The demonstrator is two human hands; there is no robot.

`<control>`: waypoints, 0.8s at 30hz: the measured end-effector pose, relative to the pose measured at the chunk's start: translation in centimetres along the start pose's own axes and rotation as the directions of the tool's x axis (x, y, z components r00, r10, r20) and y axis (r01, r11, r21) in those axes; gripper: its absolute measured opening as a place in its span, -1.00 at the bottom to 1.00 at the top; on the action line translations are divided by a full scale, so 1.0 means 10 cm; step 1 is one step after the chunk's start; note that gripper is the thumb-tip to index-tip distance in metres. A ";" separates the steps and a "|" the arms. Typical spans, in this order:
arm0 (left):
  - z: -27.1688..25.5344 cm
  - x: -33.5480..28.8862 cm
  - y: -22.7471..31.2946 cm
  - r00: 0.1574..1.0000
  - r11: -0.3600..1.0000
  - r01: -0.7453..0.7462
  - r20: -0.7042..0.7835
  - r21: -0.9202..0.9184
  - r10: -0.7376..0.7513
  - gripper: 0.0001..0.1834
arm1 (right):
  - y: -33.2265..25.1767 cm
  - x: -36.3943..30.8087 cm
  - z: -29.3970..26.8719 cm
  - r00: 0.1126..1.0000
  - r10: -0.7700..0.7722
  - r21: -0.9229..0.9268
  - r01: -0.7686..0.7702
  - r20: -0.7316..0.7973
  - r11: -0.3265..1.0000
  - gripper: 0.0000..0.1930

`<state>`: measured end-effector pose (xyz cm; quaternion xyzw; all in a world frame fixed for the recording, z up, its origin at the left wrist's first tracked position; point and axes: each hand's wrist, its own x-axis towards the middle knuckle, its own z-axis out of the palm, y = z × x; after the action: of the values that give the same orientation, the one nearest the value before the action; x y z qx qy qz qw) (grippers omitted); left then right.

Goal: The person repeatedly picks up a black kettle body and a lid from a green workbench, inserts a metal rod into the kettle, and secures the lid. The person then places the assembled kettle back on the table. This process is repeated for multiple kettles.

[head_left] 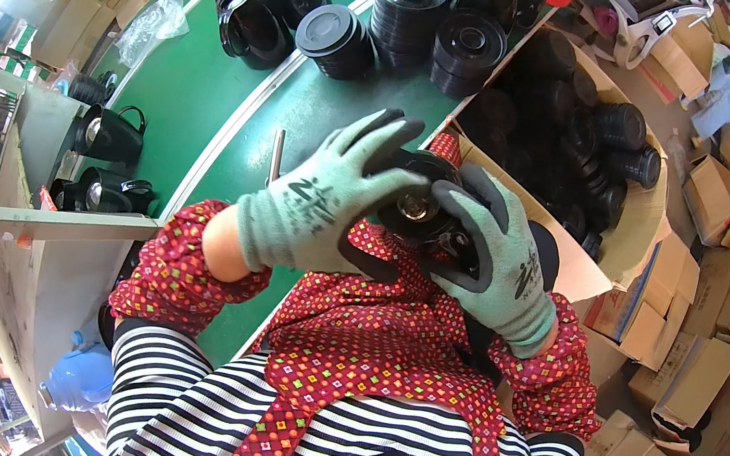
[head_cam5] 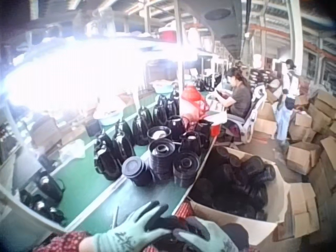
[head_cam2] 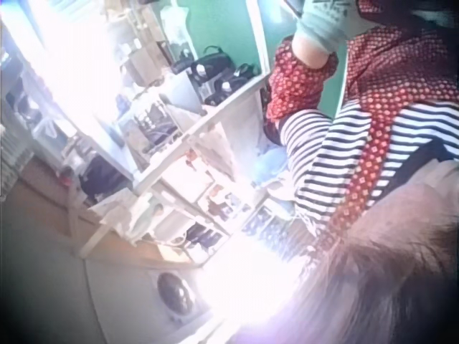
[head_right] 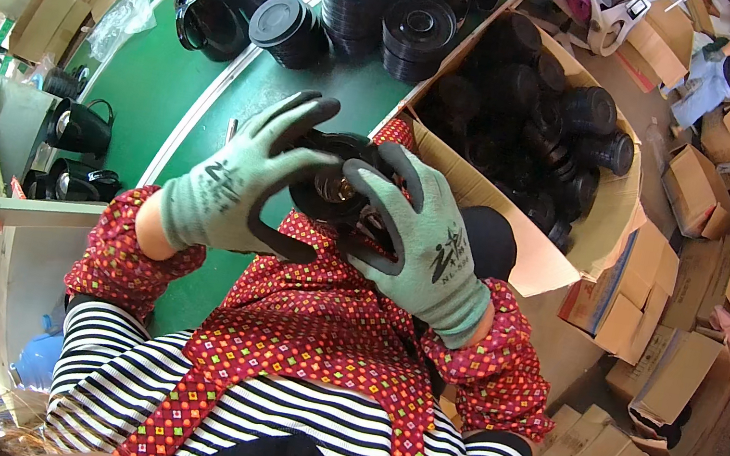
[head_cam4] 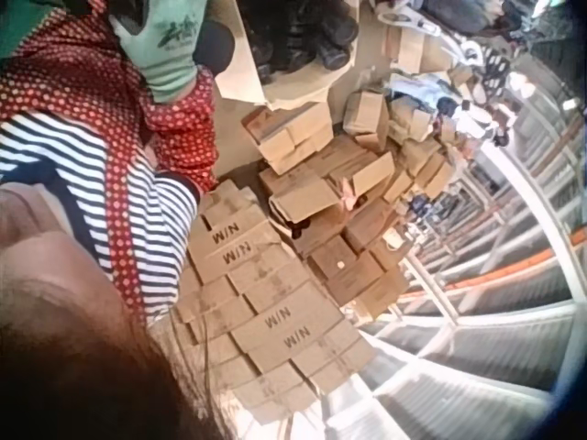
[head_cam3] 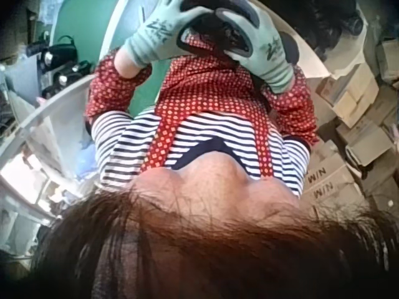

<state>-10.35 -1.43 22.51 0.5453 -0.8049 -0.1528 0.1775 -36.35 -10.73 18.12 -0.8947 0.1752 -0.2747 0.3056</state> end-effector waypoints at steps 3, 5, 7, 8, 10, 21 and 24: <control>0.16 0.09 -0.04 0.999 0.996 -0.009 -0.044 0.087 0.013 -0.19 | 0.01 0.00 -0.01 0.999 -0.010 -0.159 0.019 0.053 0.987 -0.21; 0.18 0.11 -0.08 0.998 0.997 -0.040 -0.054 0.063 0.043 -0.25 | -0.01 0.01 0.00 0.998 0.003 -0.182 0.009 0.067 0.983 -0.26; 0.21 0.11 -0.11 0.995 0.997 -0.064 -0.069 0.035 0.066 -0.29 | -0.05 0.01 0.01 0.997 0.019 -0.212 -0.002 0.079 0.977 -0.26; 0.24 0.10 -0.12 0.994 0.997 -0.073 -0.078 0.020 0.075 -0.31 | -0.05 -0.01 0.02 0.996 0.032 -0.213 -0.013 0.085 0.977 -0.27; 0.24 0.10 -0.12 0.989 0.995 -0.100 -0.109 0.004 0.100 -0.32 | -0.08 0.00 -0.01 0.995 0.042 -0.173 -0.026 0.086 0.985 -0.27; 0.92 0.13 0.51 0.780 0.765 -0.508 -0.166 0.395 0.604 -0.62 | 0.48 0.47 0.07 0.595 0.579 0.778 -0.618 0.557 -0.113 -0.45; 1.26 0.18 0.64 0.700 0.708 -0.663 -0.134 0.242 0.701 -0.50 | 1.10 0.15 0.20 0.792 0.490 0.595 -0.603 0.364 0.532 -0.50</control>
<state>-21.96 -0.10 14.29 0.2335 -0.9355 0.0555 0.2594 -35.56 -18.81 10.30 -0.6335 0.3084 -0.1401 0.6956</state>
